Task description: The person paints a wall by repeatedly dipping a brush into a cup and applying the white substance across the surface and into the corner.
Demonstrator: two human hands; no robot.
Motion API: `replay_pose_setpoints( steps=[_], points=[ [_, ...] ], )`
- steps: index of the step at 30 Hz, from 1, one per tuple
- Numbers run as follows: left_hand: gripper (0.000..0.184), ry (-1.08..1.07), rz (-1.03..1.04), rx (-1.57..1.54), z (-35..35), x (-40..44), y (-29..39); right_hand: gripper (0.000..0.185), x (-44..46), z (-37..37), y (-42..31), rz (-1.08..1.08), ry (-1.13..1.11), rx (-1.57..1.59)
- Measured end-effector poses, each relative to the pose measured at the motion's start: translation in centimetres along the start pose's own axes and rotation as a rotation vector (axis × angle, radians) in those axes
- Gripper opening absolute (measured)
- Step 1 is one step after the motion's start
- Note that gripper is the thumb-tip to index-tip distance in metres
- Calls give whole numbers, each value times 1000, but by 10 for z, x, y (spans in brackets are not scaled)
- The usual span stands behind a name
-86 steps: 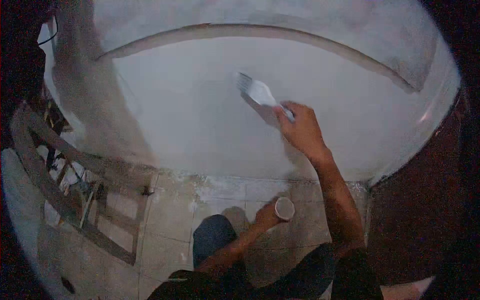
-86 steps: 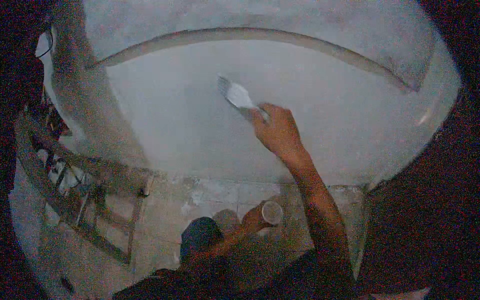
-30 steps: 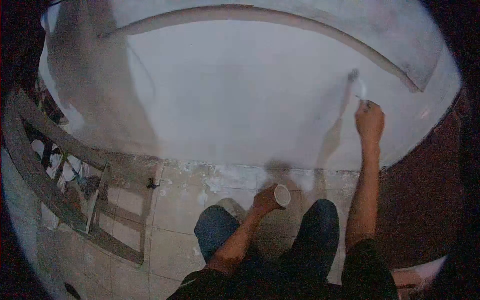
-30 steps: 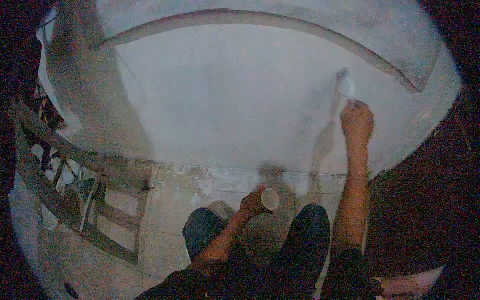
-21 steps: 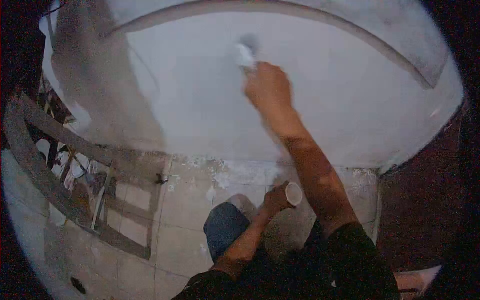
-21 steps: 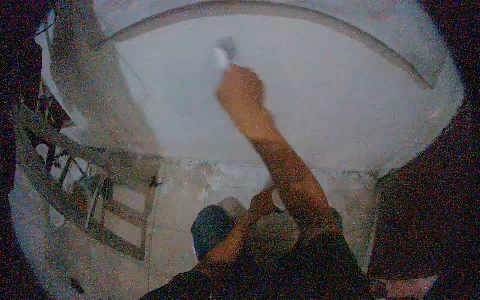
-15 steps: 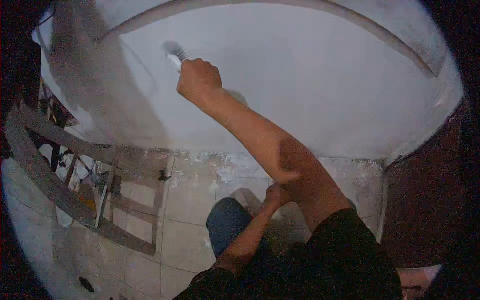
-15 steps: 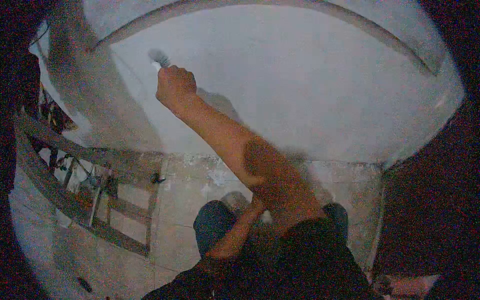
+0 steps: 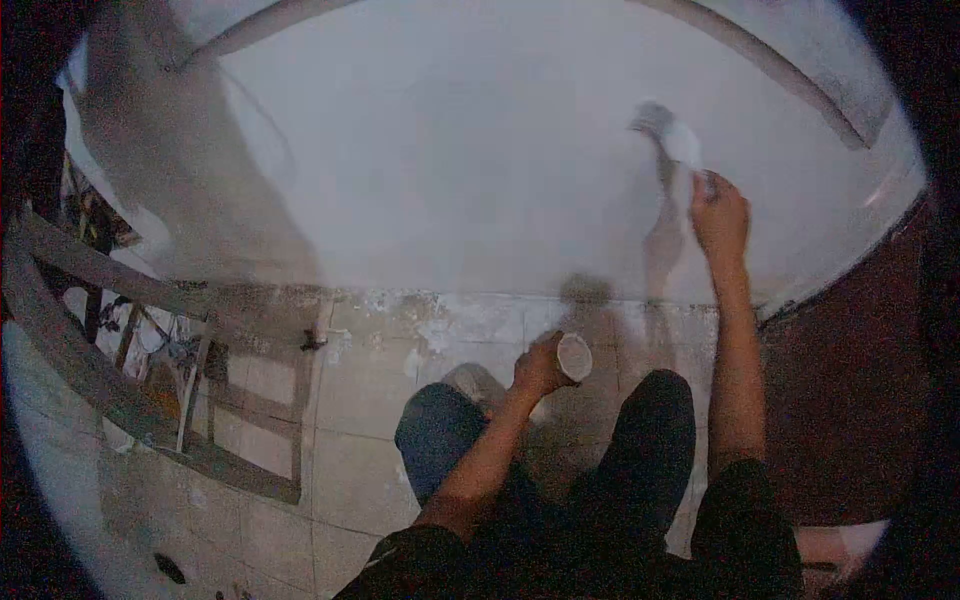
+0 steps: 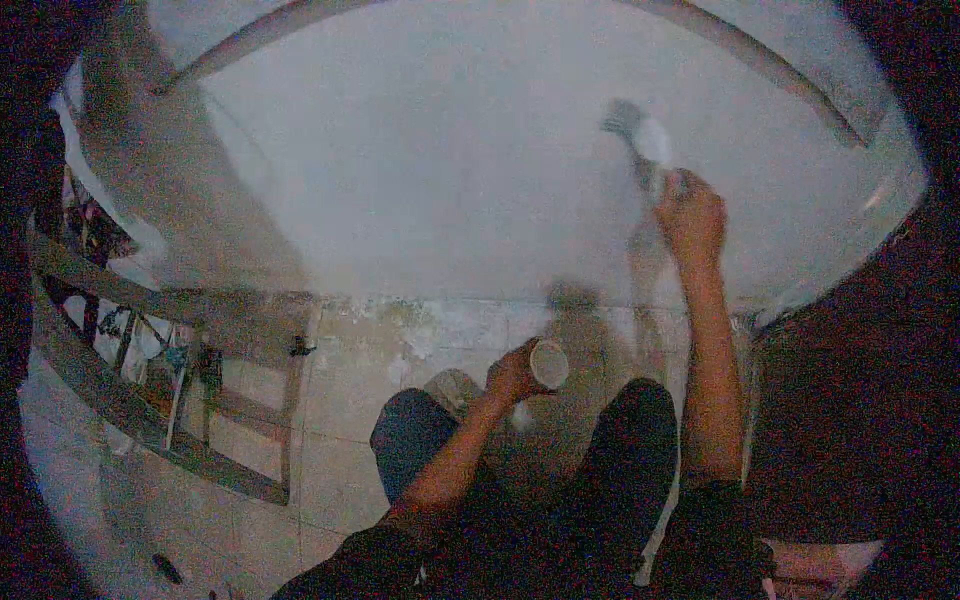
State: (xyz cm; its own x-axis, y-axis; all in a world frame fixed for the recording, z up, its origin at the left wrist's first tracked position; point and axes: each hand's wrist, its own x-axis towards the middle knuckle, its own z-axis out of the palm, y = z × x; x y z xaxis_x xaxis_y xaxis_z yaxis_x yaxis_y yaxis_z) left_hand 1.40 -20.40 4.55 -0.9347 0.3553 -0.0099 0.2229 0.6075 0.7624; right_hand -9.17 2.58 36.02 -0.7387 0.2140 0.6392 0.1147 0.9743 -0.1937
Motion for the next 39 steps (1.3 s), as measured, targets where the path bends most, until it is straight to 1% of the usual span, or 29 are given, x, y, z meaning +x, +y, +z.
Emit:
replay_pose_setpoints(
  steps=[2,3,5,6,8,10,11,13,15,17,18,19,20,21,22,23,24,25,26,27,29,30,31,32,33,34,36,37,39],
  points=[
    [111,-31,28,20,4,3,-1,46,-3,-9,42,22,118,-51],
    [111,-37,21,13,5,3,1,46,-7,-16,41,19,107,-55],
    [113,-58,-34,56,2,4,9,46,-11,-27,35,182,143,-64],
    [113,-58,-45,53,0,3,13,46,-13,-22,27,176,133,-61],
    [114,-93,43,53,-6,0,18,45,-19,-9,-10,97,209,105],
    [112,-98,20,35,7,4,12,43,-24,19,-71,7,96,186],
    [110,-100,6,12,13,4,10,40,-34,-10,-131,37,-109,378],
    [106,-104,-10,-2,9,1,20,36,-37,34,-176,-49,-73,328],
    [102,-95,-16,-13,-11,-7,40,33,-46,26,-214,-13,-195,405],
    [87,-230,-102,-4,-31,-17,61,30,-55,33,-242,-161,-172,575],
    [87,-241,-111,-2,-8,-10,45,29,-56,42,-256,-193,-235,585],
    [80,-159,-25,22,31,3,15,28,-55,53,-268,-218,-297,596],
    [73,-76,70,48,55,8,-2,28,-57,66,-279,-291,-317,578],
    [73,-88,74,58,58,5,-3,28,-59,74,-286,-366,-331,558],
    [68,-30,36,-32,59,1,-3,28,-61,71,-287,-350,-323,560],
    [63,30,-2,-125,59,0,-2,28,-64,68,-285,-349,-348,560],
    [63,20,3,-120,51,-2,6,28,-66,66,-282,-350,-376,561],
    [68,-58,-20,25,36,-2,16,28,-63,67,-272,-287,-435,579],
    [72,-128,-46,168,22,-3,26,29,-59,73,-254,-240,-425,575],
    [72,-127,-47,168,20,-3,24,30,-57,83,-230,-196,-420,573],
    [88,-12,98,51,11,-3,24,33,-55,69,-170,-142,-311,619],
    [88,-8,98,47,5,-7,29,36,-54,85,-138,-115,-212,473],
    [94,-36,28,57,-8,-12,38,41,-53,65,-108,-127,-291,408],
    [100,-64,-39,66,-17,-12,45,43,-50,61,-80,149,-404,484],
    [99,-166,-127,109,-11,-4,43,42,-52,61,-52,106,-270,367],
    [99,-169,-127,103,-8,-2,38,41,-56,65,-22,66,-140,251],
    [98,-100,-35,67,0,0,31,42,-59,85,48,22,-24,169],
    [98,-107,-39,60,-9,-4,39,42,-63,76,54,23,-32,163],
    [97,-190,-98,95,-29,-7,53,44,-74,55,64,199,-39,168]
  ],
)
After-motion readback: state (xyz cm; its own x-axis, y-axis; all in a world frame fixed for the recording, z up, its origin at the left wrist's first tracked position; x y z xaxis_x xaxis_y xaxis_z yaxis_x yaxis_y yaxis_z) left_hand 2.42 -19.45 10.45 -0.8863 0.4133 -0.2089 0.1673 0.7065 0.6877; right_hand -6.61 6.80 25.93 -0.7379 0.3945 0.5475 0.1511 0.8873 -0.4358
